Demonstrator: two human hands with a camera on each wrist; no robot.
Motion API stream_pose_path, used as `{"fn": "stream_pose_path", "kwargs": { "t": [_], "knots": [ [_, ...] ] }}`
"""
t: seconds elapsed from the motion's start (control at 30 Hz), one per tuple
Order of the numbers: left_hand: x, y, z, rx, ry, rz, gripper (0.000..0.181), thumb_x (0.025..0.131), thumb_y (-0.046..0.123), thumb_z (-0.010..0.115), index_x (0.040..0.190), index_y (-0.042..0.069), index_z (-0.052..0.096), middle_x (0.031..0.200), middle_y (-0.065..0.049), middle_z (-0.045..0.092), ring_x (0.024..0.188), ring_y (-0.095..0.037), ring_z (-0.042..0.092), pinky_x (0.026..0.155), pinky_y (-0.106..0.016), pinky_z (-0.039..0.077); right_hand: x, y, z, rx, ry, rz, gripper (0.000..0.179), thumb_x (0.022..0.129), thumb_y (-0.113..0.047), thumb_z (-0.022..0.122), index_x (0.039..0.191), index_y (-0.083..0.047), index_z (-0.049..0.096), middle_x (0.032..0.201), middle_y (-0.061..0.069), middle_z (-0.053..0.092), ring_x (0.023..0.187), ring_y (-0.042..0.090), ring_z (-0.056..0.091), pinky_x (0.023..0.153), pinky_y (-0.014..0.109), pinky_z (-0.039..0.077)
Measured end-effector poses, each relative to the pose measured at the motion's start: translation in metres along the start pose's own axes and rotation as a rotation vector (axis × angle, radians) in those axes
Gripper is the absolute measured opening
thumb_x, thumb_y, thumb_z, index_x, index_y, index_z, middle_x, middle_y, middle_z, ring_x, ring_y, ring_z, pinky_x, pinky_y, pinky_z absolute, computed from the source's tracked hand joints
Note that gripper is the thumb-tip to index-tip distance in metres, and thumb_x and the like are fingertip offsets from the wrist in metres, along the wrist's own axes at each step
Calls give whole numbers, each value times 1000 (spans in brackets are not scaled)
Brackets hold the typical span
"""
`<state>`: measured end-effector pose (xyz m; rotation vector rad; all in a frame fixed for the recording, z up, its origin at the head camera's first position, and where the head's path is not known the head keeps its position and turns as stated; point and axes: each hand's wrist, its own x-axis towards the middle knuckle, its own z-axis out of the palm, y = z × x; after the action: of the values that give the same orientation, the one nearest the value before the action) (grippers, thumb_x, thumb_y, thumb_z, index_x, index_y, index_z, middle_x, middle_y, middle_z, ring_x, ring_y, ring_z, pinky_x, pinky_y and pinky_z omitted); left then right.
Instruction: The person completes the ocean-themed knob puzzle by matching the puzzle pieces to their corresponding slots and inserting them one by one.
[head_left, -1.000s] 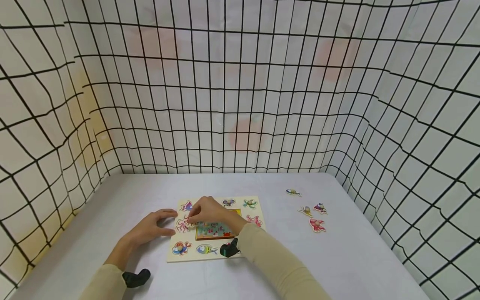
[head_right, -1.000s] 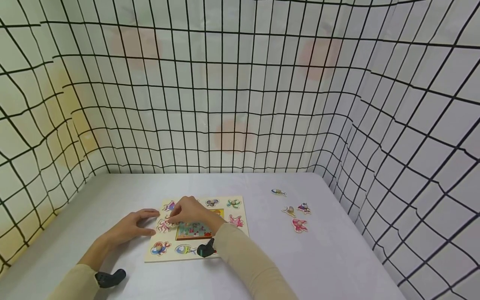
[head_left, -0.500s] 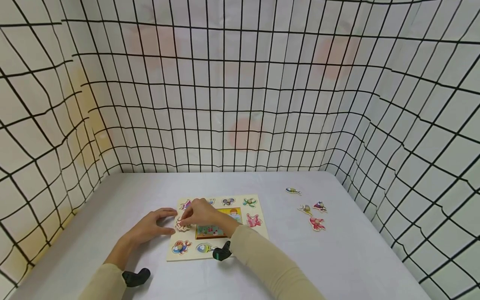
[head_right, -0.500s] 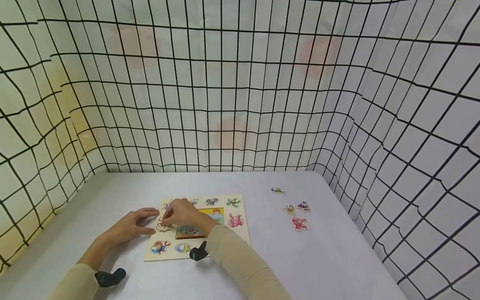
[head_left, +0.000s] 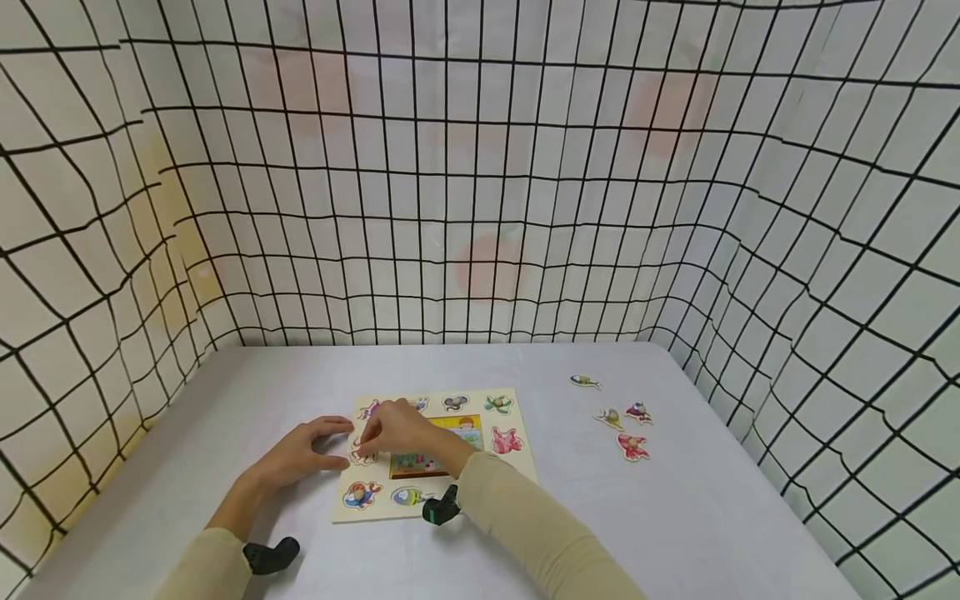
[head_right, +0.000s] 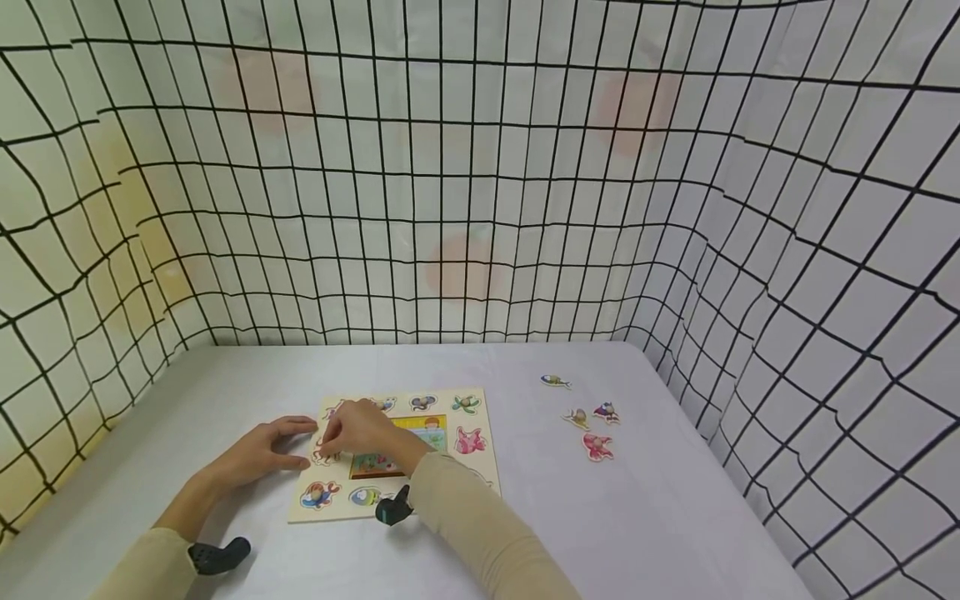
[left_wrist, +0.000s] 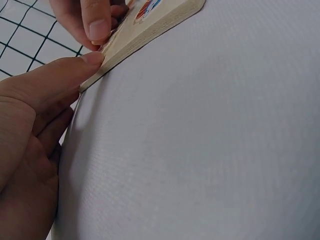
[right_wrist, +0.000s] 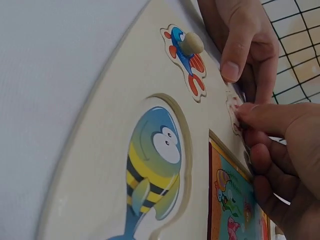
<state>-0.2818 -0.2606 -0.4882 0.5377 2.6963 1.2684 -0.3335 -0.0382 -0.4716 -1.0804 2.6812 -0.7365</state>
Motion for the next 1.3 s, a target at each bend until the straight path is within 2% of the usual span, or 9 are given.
{"fn": "stream_pose_path", "kwargs": {
  "t": [0.13,0.2,0.37,0.6,0.83,1.3],
  "knots": [
    [-1,1,1,-1,4,-3,62,86,24,86,139,1,63,150,-24,50,144,-50,33,115,-72,20,0,1,0,-26,-29,-12,11,92,-33,82,93,-22,83,76,-24,67,71,-4,58,79,19,46],
    [-1,1,0,3,2,-7,62,86,24,86,139,1,63,150,-24,50,144,-50,33,115,-72,20,0,1,0,-22,-39,-17,12,92,-33,81,95,-22,83,77,-23,67,71,-3,59,71,17,47],
    [0,-1,1,-5,11,-21,62,86,25,86,139,2,63,150,-23,50,145,-49,32,116,-72,18,0,2,0,-10,-47,-14,11,93,-32,80,96,-22,83,77,-21,66,71,-1,58,67,16,46],
    [1,-3,2,0,5,-18,64,85,26,87,139,3,63,151,-23,49,146,-50,31,115,-72,19,0,10,-7,108,-71,-17,14,91,-27,82,102,-18,82,81,-19,68,75,-1,62,68,17,49],
    [0,-2,1,14,16,-27,62,85,26,87,138,3,64,150,-22,50,145,-50,32,115,-71,20,-4,20,-19,196,-54,-37,17,93,-27,80,107,-17,80,83,-16,70,75,3,65,66,20,53],
    [-1,-1,1,7,17,-38,63,84,28,87,138,4,64,151,-22,49,146,-49,32,116,-70,20,-15,25,-32,190,-27,-24,16,93,-26,81,106,-16,80,83,-15,70,75,3,65,67,21,54]
  ]
}}
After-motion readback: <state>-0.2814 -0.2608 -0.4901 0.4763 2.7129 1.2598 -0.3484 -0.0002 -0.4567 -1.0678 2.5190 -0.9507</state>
